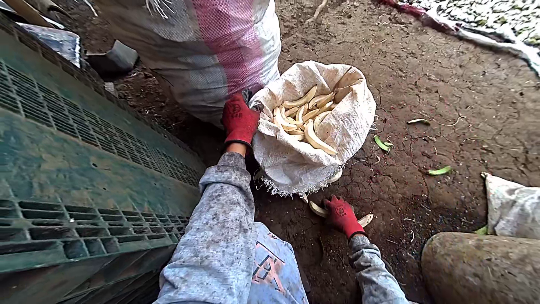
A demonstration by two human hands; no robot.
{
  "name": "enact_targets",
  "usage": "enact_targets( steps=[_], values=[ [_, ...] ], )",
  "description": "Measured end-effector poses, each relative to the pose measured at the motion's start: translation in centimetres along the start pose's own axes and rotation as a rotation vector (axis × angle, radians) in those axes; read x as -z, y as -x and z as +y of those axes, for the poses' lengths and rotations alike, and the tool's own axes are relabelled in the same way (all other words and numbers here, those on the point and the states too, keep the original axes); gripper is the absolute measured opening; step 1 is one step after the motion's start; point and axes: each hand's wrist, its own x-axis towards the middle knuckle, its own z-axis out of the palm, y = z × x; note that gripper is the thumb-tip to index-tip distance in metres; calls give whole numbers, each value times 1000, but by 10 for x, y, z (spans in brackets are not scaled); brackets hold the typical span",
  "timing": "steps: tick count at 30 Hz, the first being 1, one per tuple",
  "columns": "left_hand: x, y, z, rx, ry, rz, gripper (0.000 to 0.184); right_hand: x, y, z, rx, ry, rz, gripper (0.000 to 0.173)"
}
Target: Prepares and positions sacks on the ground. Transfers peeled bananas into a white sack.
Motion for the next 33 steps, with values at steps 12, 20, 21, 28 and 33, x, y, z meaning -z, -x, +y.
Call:
enact_targets(
  steps=[12,20,21,28,33],
  values=[
    [-1,-2,-6,-47,4,-8,51,268,89,-34,585,-365,883,59],
    [0,-2,-6,-9,-9,3,51,104,47,56,-562,-357,77,69],
    [-1,-3,-6,-4,-5,10,51,74,45,62,-657,-343,5,70],
    [-4,-4,-3,9,18,27,50,49,33,57,-601,-465,186,46],
    [1,-1,-9,-10,-8,25,51,166,68,20,-54,-888,732,30]
  ],
)
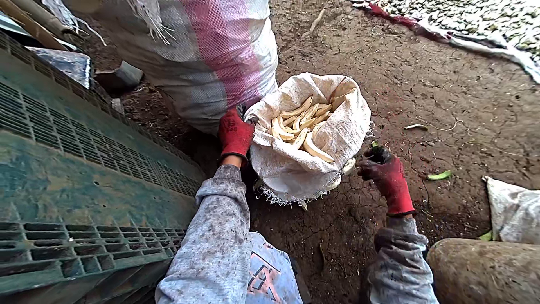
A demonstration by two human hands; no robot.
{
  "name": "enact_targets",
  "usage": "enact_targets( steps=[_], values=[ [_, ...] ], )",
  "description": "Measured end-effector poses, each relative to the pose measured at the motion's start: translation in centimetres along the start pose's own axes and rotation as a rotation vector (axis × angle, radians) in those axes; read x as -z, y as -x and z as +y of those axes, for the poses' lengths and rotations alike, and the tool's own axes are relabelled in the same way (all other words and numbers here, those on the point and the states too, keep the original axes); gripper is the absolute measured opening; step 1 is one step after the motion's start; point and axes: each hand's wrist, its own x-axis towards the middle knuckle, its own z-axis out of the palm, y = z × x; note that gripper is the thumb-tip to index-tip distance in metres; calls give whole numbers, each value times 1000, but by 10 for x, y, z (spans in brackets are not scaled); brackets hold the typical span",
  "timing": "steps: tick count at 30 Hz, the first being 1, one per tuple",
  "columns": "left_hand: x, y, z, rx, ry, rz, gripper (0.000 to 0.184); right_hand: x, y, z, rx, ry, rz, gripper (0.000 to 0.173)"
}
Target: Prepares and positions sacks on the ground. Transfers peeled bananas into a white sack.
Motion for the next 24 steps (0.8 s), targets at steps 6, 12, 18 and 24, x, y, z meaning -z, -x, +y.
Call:
enact_targets(
  steps=[6,12,18,24],
  values=[
    [1,2,2,-36,18,4,49,-5,-69,-96,492,195,-76,27],
    [5,0,7,4,14,-15,53,-20,-113,-47,21,257,309,110],
    [-4,-7,12,65,272,-76,40,-26,-157,-28,23,1,129,67],
    [37,-4,39,-16,657,463,45,104,-119,-165,472,-263,276,33]
  ],
)
